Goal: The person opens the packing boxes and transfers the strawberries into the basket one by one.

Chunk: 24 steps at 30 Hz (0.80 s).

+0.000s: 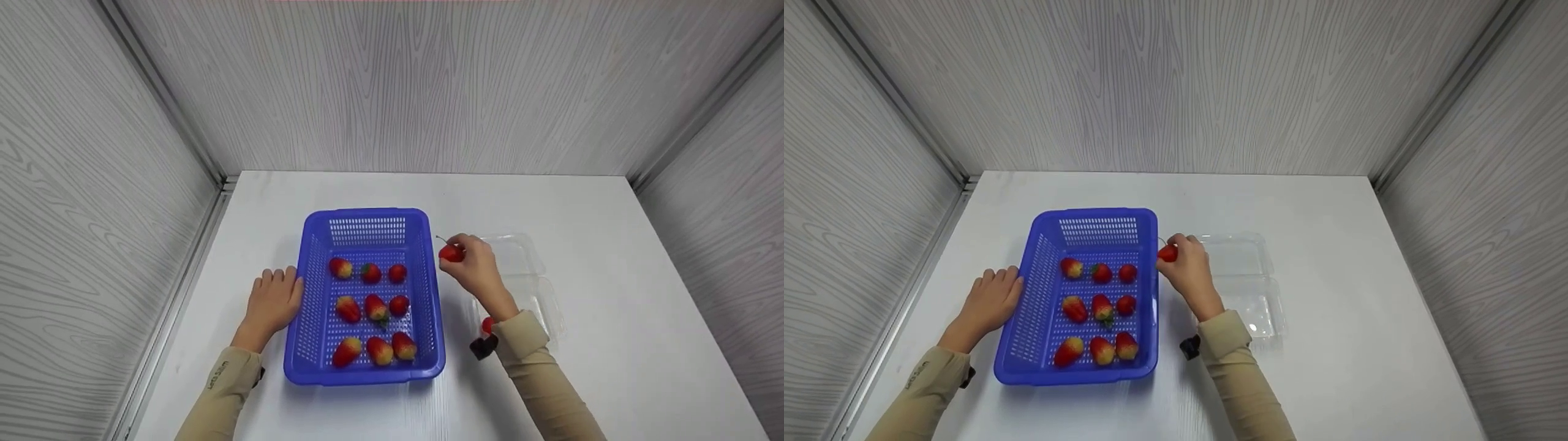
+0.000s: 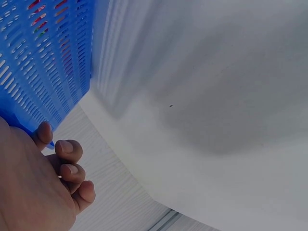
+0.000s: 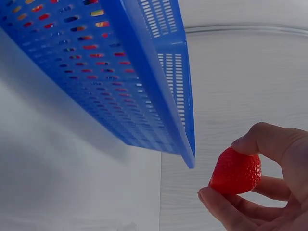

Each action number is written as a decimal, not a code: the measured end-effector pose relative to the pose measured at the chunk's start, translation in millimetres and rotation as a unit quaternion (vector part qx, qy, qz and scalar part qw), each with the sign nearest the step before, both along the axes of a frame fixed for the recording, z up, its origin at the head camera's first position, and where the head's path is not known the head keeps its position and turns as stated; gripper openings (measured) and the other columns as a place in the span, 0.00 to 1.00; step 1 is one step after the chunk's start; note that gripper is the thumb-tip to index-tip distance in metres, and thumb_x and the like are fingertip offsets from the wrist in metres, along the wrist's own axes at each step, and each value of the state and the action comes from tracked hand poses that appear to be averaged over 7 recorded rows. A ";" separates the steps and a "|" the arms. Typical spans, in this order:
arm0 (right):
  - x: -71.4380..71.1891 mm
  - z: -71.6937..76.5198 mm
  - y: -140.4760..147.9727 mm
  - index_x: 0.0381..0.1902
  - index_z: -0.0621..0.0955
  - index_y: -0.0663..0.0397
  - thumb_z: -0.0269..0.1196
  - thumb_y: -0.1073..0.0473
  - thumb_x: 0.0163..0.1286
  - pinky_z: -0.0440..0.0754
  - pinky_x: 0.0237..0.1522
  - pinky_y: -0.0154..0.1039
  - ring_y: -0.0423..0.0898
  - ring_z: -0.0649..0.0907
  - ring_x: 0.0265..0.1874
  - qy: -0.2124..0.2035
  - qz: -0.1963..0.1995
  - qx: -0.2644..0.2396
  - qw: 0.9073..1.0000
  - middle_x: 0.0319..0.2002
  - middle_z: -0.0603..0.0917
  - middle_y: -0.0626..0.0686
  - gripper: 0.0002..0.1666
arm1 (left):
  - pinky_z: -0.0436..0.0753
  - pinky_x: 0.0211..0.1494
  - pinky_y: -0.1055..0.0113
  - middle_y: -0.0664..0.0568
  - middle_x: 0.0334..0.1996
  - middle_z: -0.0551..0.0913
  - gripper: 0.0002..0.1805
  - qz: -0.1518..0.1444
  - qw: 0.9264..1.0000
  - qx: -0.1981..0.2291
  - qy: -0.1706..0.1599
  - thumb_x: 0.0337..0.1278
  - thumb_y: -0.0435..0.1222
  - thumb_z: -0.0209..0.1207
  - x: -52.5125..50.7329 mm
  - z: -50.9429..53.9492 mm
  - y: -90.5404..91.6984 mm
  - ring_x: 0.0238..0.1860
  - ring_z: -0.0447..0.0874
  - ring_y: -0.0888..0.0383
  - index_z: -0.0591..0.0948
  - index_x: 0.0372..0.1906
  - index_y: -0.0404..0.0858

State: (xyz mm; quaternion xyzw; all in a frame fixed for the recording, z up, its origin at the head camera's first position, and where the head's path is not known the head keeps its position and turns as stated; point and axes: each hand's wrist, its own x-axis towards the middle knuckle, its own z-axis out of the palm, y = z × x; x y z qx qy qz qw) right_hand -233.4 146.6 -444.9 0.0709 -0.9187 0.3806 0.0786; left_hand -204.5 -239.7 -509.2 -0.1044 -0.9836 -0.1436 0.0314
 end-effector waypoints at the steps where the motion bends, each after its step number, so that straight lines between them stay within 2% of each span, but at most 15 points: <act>1: -3.8 -0.8 -5.7 0.44 0.83 0.63 0.70 0.59 0.57 0.82 0.40 0.49 0.55 0.80 0.37 -0.007 0.008 -0.003 1.000 0.37 0.83 0.61 0.18 | 0.65 0.40 0.49 0.40 0.31 0.70 0.14 0.000 1.000 -0.003 -0.002 0.75 0.41 0.42 -0.1 -0.1 0.3 0.35 0.65 0.42 0.70 0.43 0.32; 10: -39.4 -3.3 -46.8 0.42 0.84 0.65 0.70 0.60 0.57 0.81 0.41 0.48 0.55 0.80 0.38 -0.063 0.054 0.022 0.996 0.39 0.83 0.62 0.17 | 0.66 0.41 0.48 0.39 0.33 0.71 0.16 0.000 1.000 -0.015 -0.003 0.75 0.41 0.42 -1.8 -2.1 4.0 0.36 0.66 0.42 0.71 0.45 0.31; 16: -61.6 -6.1 -70.8 0.36 0.83 0.66 0.69 0.62 0.60 0.78 0.33 0.43 0.48 0.77 0.28 -0.102 0.066 0.051 0.991 0.32 0.82 0.57 0.11 | 0.66 0.42 0.48 0.39 0.34 0.72 0.17 0.003 1.000 -0.014 -0.009 0.75 0.42 0.42 -2.7 -2.6 3.5 0.36 0.66 0.42 0.71 0.47 0.30; 20: -72.7 -16.9 -85.6 0.32 0.80 0.65 0.66 0.66 0.59 0.75 0.30 0.41 0.46 0.74 0.25 -0.124 0.064 0.099 0.985 0.28 0.79 0.55 0.06 | 0.65 0.41 0.49 0.39 0.33 0.71 0.16 0.002 1.000 -0.011 -0.005 0.76 0.41 0.42 -3.0 -3.1 2.0 0.36 0.65 0.42 0.71 0.45 0.31; 24: -81.1 -33.2 -98.3 0.33 0.80 0.65 0.64 0.70 0.57 0.79 0.35 0.48 0.50 0.77 0.29 -0.140 0.046 0.147 0.978 0.32 0.81 0.59 0.05 | 0.65 0.41 0.49 0.39 0.34 0.72 0.16 0.003 1.000 -0.007 -0.006 0.76 0.41 0.42 -3.1 -5.4 0.2 0.37 0.65 0.42 0.71 0.46 0.31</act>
